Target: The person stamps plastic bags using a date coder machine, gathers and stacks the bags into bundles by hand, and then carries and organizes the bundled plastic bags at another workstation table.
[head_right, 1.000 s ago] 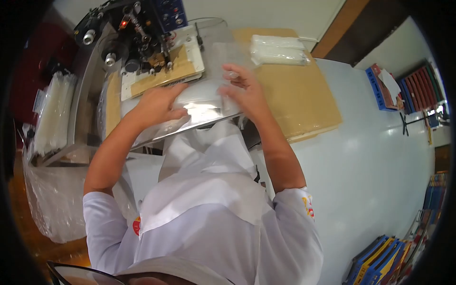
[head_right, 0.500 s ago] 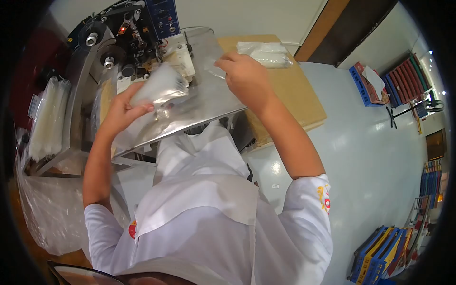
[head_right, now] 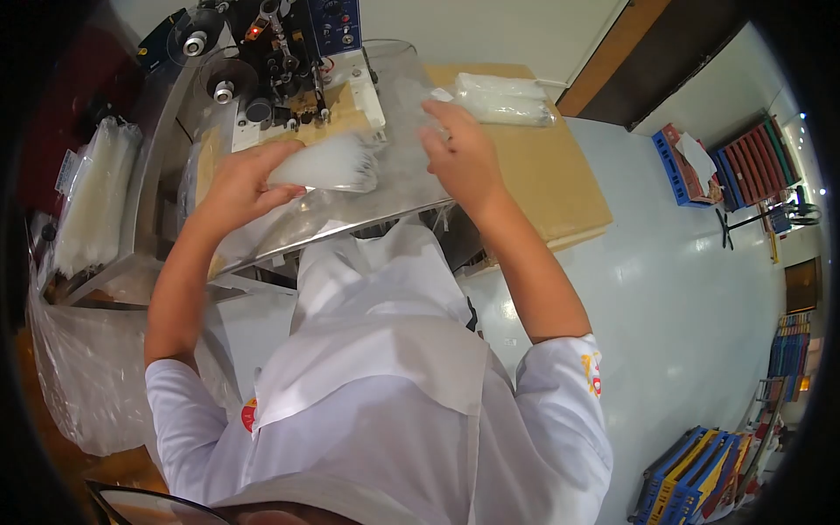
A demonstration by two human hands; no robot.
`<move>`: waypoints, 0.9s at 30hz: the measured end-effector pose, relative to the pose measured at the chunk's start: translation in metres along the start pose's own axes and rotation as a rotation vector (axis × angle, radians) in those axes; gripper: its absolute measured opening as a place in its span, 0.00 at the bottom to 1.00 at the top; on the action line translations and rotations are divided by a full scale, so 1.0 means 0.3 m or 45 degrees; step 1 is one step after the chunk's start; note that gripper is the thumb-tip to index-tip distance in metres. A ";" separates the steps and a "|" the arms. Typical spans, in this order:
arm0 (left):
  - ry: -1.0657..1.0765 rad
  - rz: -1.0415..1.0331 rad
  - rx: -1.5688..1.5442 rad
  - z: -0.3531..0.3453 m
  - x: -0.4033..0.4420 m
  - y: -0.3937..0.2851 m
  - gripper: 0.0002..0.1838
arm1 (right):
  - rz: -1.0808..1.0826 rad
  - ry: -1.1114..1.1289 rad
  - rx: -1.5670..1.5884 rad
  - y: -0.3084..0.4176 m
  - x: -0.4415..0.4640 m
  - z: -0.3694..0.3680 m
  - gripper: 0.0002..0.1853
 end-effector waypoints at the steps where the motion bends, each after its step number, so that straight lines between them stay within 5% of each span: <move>1: -0.006 -0.075 0.042 -0.006 0.013 0.001 0.28 | -0.039 0.007 0.175 -0.016 0.001 0.004 0.22; 3: 0.060 -0.154 0.156 -0.037 0.042 0.002 0.28 | -0.129 0.011 0.532 -0.074 -0.013 -0.004 0.24; 7: 0.394 0.004 0.146 -0.145 0.078 0.020 0.29 | 0.070 -0.092 0.470 -0.165 -0.026 -0.060 0.30; 15: 0.402 0.048 0.182 -0.161 0.117 0.034 0.35 | 0.318 -0.031 0.165 -0.201 -0.042 -0.087 0.37; 21: 0.416 0.086 0.163 -0.162 0.115 0.020 0.34 | 0.305 0.017 0.147 -0.159 0.009 -0.085 0.33; 24: 0.430 0.113 0.151 -0.160 0.107 0.029 0.33 | 0.535 -0.223 0.030 -0.135 0.081 0.023 0.30; 27: 0.402 0.087 0.166 -0.162 0.103 0.045 0.32 | 0.375 -0.573 -0.213 -0.010 0.135 0.297 0.28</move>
Point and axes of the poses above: each hand's wrist, its own x-axis towards the middle knuckle, its own z-axis out of the back of the hand, y = z × x, the point moved 1 cm from there along x, towards the middle knuckle, and after that the axes turned 6 degrees about -x, right-handed, at the moved point
